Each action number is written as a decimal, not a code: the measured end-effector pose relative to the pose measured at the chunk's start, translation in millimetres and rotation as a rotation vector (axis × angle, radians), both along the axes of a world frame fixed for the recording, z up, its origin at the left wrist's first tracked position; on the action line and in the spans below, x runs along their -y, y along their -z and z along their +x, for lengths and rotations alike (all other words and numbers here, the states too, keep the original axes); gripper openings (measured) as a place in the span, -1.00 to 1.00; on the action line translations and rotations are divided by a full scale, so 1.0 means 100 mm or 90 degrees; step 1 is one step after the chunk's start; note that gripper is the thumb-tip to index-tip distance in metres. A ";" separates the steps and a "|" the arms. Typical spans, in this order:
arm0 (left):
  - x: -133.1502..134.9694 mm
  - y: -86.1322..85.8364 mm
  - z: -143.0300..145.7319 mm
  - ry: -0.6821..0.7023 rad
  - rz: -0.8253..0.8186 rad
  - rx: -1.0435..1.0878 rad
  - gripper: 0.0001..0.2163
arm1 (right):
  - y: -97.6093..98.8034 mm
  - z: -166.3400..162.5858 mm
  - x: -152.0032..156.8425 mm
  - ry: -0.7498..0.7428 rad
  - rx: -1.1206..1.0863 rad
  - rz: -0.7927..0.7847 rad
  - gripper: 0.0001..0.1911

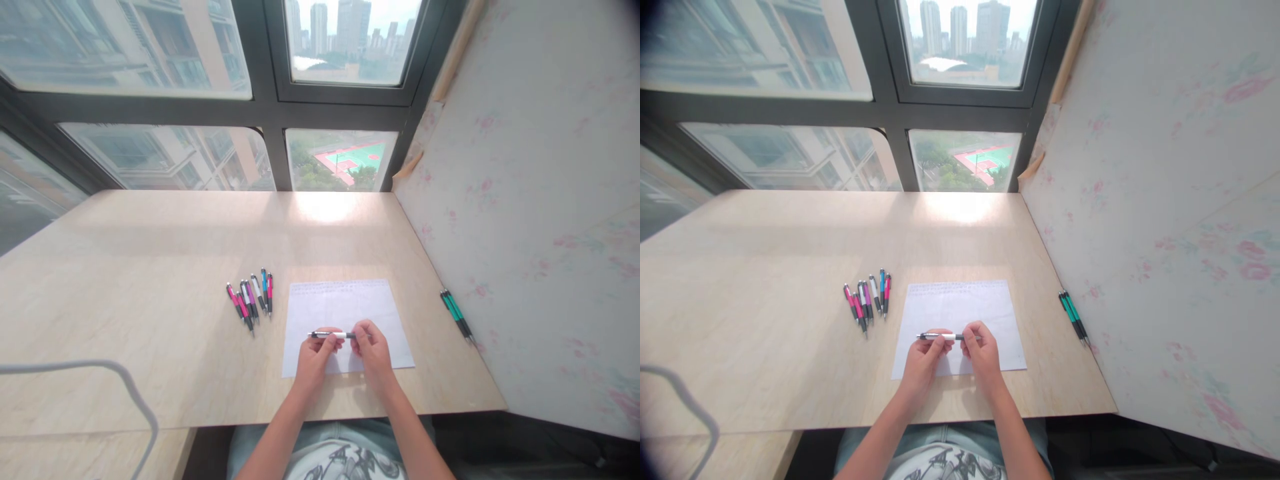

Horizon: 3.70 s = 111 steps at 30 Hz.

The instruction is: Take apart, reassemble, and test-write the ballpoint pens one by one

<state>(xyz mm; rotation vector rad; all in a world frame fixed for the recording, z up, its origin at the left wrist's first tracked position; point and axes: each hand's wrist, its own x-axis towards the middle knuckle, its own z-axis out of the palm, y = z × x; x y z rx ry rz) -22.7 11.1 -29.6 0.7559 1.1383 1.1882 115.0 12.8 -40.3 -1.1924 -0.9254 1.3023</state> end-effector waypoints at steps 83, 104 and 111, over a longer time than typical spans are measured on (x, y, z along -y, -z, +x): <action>0.00 -0.07 -0.01 -0.046 -0.036 0.115 -0.71 | -0.02 0.02 0.00 -0.034 -0.048 0.019 -0.73; -0.02 -0.11 0.00 -0.047 -0.048 0.169 -0.72 | -0.23 0.19 -0.12 -0.075 0.199 0.022 -0.68; -0.03 -0.11 -0.02 -0.039 -0.052 0.177 -0.72 | -0.32 0.25 -0.10 -0.091 0.239 0.097 -0.77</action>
